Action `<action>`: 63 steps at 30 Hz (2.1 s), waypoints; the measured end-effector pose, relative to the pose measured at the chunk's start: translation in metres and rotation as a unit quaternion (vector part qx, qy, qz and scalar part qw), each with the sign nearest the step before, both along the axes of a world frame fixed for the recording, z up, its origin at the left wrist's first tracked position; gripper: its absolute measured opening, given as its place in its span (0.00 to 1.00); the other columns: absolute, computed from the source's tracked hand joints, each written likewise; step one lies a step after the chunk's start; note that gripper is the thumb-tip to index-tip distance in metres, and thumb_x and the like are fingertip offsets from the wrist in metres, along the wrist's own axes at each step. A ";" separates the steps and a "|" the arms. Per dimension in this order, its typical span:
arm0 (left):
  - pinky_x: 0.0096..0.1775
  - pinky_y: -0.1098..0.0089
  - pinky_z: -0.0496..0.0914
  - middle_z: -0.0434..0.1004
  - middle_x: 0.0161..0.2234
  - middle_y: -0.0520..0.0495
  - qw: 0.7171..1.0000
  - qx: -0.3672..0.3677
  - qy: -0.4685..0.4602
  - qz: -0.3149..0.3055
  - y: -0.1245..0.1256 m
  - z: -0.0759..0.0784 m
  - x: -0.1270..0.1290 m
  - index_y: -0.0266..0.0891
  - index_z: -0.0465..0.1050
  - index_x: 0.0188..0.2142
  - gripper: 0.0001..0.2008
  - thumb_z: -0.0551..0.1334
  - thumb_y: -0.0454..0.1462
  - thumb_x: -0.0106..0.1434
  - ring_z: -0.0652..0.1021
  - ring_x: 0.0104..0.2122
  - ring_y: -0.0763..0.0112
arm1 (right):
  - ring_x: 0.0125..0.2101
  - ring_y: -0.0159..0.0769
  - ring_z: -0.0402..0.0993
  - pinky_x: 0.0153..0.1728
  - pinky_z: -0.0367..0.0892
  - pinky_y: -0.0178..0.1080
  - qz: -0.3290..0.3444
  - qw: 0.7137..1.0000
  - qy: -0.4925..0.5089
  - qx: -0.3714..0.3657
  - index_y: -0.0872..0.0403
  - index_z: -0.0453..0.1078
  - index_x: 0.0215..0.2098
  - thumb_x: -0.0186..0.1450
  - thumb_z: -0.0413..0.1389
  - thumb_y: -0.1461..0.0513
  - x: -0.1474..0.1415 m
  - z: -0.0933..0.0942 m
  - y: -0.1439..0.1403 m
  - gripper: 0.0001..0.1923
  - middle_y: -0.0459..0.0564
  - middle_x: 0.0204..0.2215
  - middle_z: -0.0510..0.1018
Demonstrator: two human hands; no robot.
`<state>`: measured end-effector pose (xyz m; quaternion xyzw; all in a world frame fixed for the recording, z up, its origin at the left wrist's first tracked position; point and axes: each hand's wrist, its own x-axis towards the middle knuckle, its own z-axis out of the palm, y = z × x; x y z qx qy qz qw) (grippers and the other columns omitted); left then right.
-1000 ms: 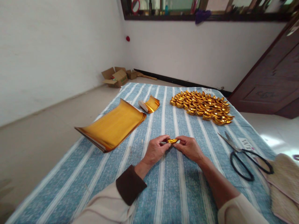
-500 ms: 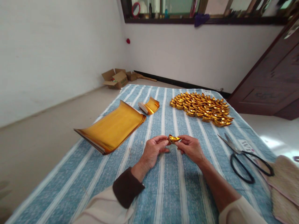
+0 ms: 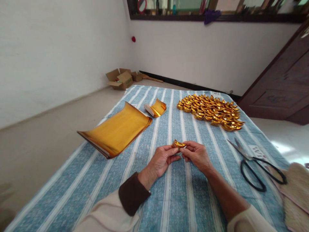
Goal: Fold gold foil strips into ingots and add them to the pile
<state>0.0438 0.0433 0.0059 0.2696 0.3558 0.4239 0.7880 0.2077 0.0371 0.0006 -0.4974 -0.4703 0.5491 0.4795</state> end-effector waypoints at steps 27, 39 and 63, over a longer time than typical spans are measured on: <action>0.36 0.72 0.74 0.81 0.34 0.43 1.000 0.024 0.005 0.012 0.000 0.000 0.003 0.30 0.82 0.33 0.16 0.77 0.38 0.46 0.78 0.32 0.71 | 0.15 0.27 0.66 0.17 0.63 0.31 0.007 1.000 0.001 0.012 0.55 0.75 0.35 0.53 0.66 0.50 -0.006 0.001 -0.003 0.19 0.42 0.17 0.75; 0.40 0.67 0.73 0.81 0.40 0.40 0.990 0.087 0.080 -0.081 0.001 0.003 -0.004 0.33 0.82 0.40 0.18 0.73 0.39 0.50 0.78 0.42 0.61 | 0.25 0.34 0.74 0.28 0.69 0.37 -0.026 0.986 -0.105 0.128 0.53 0.79 0.33 0.59 0.61 0.53 0.012 0.012 0.001 0.13 0.47 0.25 0.79; 0.42 0.67 0.72 0.82 0.40 0.40 0.980 0.115 0.076 -0.142 0.000 -0.001 -0.003 0.33 0.82 0.40 0.16 0.72 0.40 0.53 0.79 0.41 0.62 | 0.27 0.34 0.71 0.31 0.65 0.37 -0.004 0.952 -0.201 0.232 0.51 0.79 0.28 0.63 0.58 0.57 0.010 0.023 -0.004 0.10 0.47 0.24 0.76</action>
